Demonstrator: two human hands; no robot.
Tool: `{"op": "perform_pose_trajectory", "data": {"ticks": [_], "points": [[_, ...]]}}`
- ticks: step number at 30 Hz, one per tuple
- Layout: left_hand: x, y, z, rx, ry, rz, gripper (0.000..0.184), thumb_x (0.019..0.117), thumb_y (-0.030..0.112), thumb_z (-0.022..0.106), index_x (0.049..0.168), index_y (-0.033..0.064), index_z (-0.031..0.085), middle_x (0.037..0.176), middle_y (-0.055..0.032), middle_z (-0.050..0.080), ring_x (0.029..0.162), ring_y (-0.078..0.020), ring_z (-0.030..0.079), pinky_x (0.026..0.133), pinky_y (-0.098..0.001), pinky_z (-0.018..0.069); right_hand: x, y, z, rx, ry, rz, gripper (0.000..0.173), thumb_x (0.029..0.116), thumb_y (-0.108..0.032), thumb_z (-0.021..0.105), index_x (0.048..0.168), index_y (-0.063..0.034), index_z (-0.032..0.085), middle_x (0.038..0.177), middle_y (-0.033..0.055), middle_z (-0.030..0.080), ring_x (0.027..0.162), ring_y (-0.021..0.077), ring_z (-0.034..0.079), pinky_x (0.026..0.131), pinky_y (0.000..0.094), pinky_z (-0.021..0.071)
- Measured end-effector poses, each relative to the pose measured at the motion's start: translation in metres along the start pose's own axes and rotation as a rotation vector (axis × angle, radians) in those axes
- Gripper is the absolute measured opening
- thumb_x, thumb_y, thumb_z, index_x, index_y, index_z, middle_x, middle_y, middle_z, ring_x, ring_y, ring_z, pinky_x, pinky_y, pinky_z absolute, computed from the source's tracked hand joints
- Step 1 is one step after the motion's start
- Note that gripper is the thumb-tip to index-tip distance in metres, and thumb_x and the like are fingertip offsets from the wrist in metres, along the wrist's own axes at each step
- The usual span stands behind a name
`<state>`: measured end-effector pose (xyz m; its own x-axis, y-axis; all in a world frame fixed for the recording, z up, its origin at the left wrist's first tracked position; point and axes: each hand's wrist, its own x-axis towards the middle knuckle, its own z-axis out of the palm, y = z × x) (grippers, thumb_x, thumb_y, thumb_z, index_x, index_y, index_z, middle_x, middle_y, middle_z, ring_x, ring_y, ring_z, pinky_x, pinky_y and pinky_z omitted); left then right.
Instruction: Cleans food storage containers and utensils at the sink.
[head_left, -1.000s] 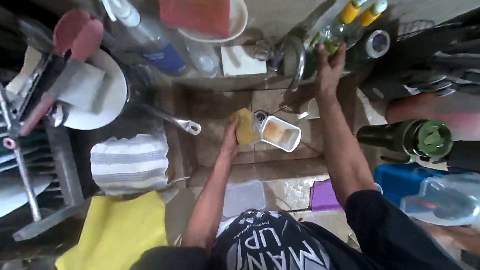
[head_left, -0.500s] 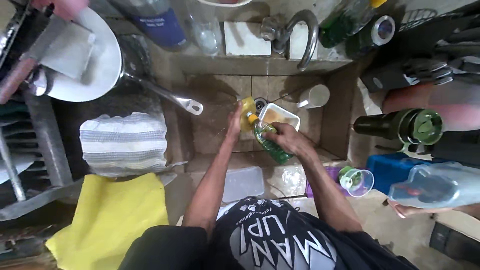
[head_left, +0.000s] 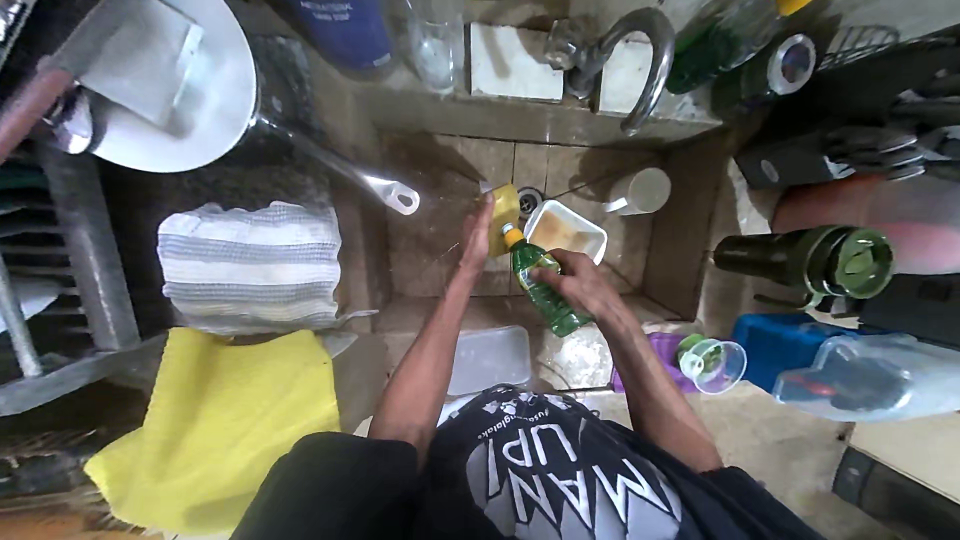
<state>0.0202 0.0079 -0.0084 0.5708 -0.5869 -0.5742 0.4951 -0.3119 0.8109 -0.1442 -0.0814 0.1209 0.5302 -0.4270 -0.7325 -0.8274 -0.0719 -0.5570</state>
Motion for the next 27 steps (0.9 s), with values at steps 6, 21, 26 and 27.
{"op": "perform_pose_trajectory", "data": {"ticks": [6,21,26,27], "points": [[-0.004,-0.006,-0.003,0.073,-0.021,0.035,0.068,0.1083,0.054,0.032,0.123,-0.0027,0.065,0.116,-0.02,0.069,0.109,-0.0251,0.067,0.098,-0.0473,0.054,-0.009,0.0,0.0,-0.009,-0.007,0.057,0.039,0.0972,-0.049,0.065,0.123,-0.0195,0.068,0.094,0.012,0.072,0.073,0.0265,0.068,0.064,0.049,0.0556],[-0.006,0.007,-0.004,-0.334,-0.063,0.009,0.064,0.1087,0.058,0.027,0.145,0.0125,0.054,0.131,-0.0084,0.066,0.12,-0.0203,0.064,0.102,-0.0449,0.0551,0.005,0.061,0.002,0.287,0.026,-0.314,0.047,0.0991,-0.021,0.065,0.144,-0.0168,0.055,0.127,0.0071,0.068,0.107,0.0186,0.069,0.092,0.0414,0.0597],[-0.026,0.016,-0.013,-0.23,-0.022,-0.071,0.073,0.1029,0.07,0.028,0.15,0.0191,0.05,0.141,-0.0062,0.061,0.128,-0.0225,0.059,0.105,-0.0496,0.0517,0.028,0.051,-0.063,0.439,0.499,-0.452,0.057,0.0986,-0.019,0.066,0.15,-0.014,0.042,0.131,0.0089,0.063,0.11,0.0193,0.067,0.091,0.0414,0.0598],[-0.027,0.014,-0.015,-0.23,-0.008,-0.073,0.074,0.1014,0.072,0.029,0.149,0.0196,0.051,0.14,-0.0064,0.062,0.127,-0.0234,0.06,0.104,-0.0505,0.0527,0.041,0.043,-0.081,0.453,0.592,-0.505,0.058,0.0985,-0.018,0.066,0.15,-0.012,0.04,0.133,0.0091,0.063,0.113,0.0187,0.066,0.094,0.0399,0.059]]}}
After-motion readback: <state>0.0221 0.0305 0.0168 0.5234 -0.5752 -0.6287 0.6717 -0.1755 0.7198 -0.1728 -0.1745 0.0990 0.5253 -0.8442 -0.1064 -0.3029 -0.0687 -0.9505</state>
